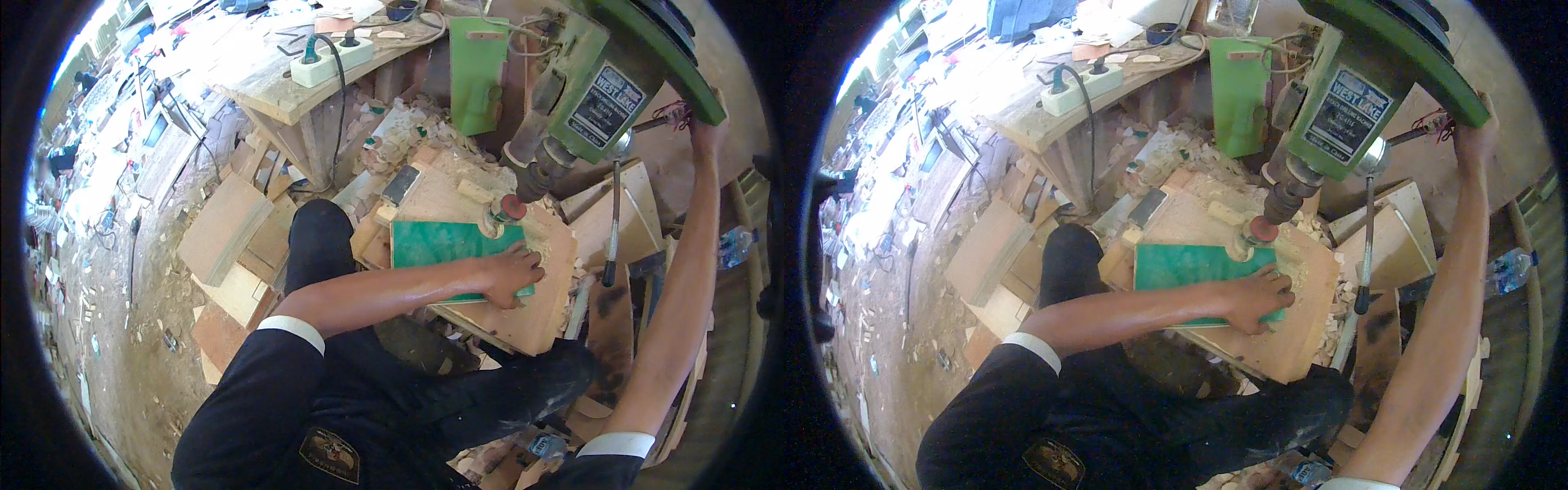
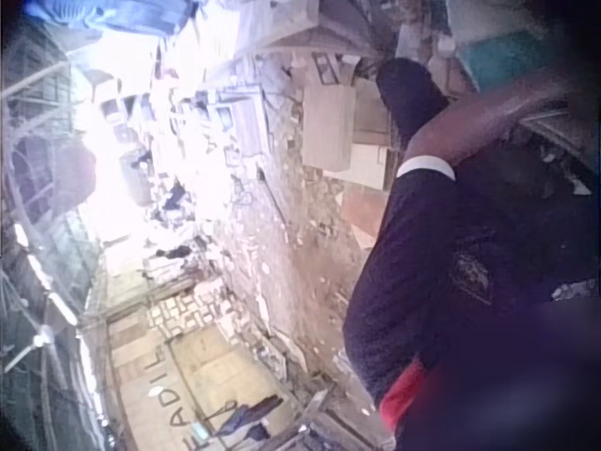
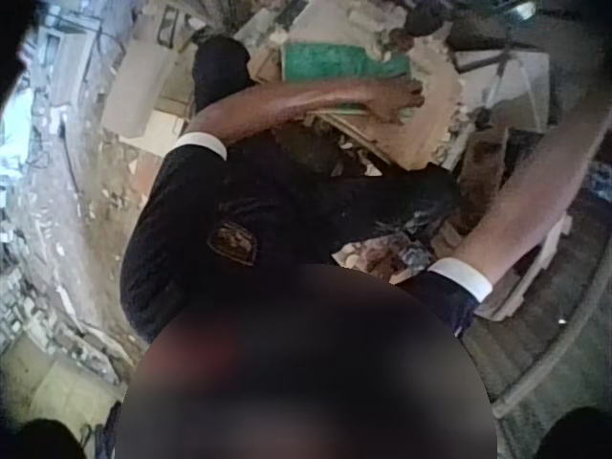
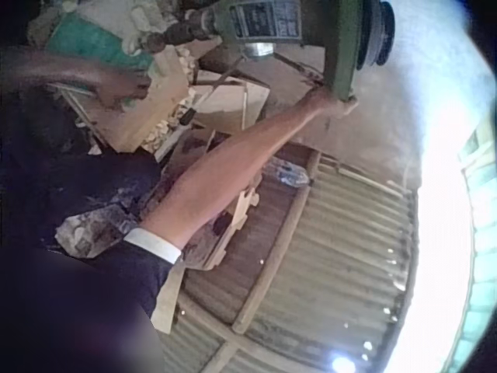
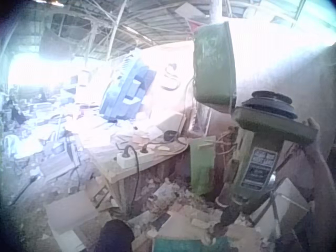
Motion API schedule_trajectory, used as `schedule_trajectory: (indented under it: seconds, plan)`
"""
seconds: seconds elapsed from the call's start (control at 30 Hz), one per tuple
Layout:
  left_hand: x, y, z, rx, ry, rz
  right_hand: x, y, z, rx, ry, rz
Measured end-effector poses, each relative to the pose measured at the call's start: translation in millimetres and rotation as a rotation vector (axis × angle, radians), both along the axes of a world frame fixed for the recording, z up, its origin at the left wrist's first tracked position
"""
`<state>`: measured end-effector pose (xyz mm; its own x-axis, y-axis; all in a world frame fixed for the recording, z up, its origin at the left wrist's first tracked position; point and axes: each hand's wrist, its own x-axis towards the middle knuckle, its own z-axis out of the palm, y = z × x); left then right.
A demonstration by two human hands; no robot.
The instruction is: The person sits cross-legged on the floor and uses a drill press to drill holes into small rectangular pieces of wood. They repeatedly position each piece under the drill bit, lower the drill to bore a hole, then lift the drill and set the piece aside before repeating the process with another piece.
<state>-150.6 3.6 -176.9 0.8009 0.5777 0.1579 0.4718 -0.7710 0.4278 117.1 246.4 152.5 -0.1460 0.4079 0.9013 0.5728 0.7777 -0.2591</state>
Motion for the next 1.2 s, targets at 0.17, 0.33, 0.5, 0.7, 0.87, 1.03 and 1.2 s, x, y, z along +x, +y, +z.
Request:
schedule_trajectory:
  seconds: [0.17,0.33,0.5,0.7,0.87,1.03,1.2]
  plan:
    - [-1.0,-0.6,-3.3,0.024,-0.031,0.006,0.7,-2.0,1.0,0.282,-0.186,-0.266]
    - [-3.4,-2.6,-1.5,-0.014,-0.082,0.005,4.5,-2.5,4.2,0.094,-0.151,-0.201]
    - [-0.6,-2.5,-3.8,-0.005,-0.077,0.039,7.0,2.5,4.8,0.162,-0.172,-0.194]
    - [-0.7,-4.3,-9.4,0.003,-0.153,0.067,-6.9,-11.8,4.3,0.029,-0.039,-0.290]
    - [-3.7,-5.6,-4.1,-0.046,-0.079,0.098,-31.9,-35.7,7.5,0.143,-0.062,-0.421]
    - [-11.3,-8.0,0.8,-0.040,-0.095,0.095,-41.3,-55.7,2.2,0.139,0.068,-0.313]
    - [-21.3,-11.4,4.2,-0.073,-0.107,0.091,-37.7,-78.4,-0.7,0.153,-0.033,-0.489]
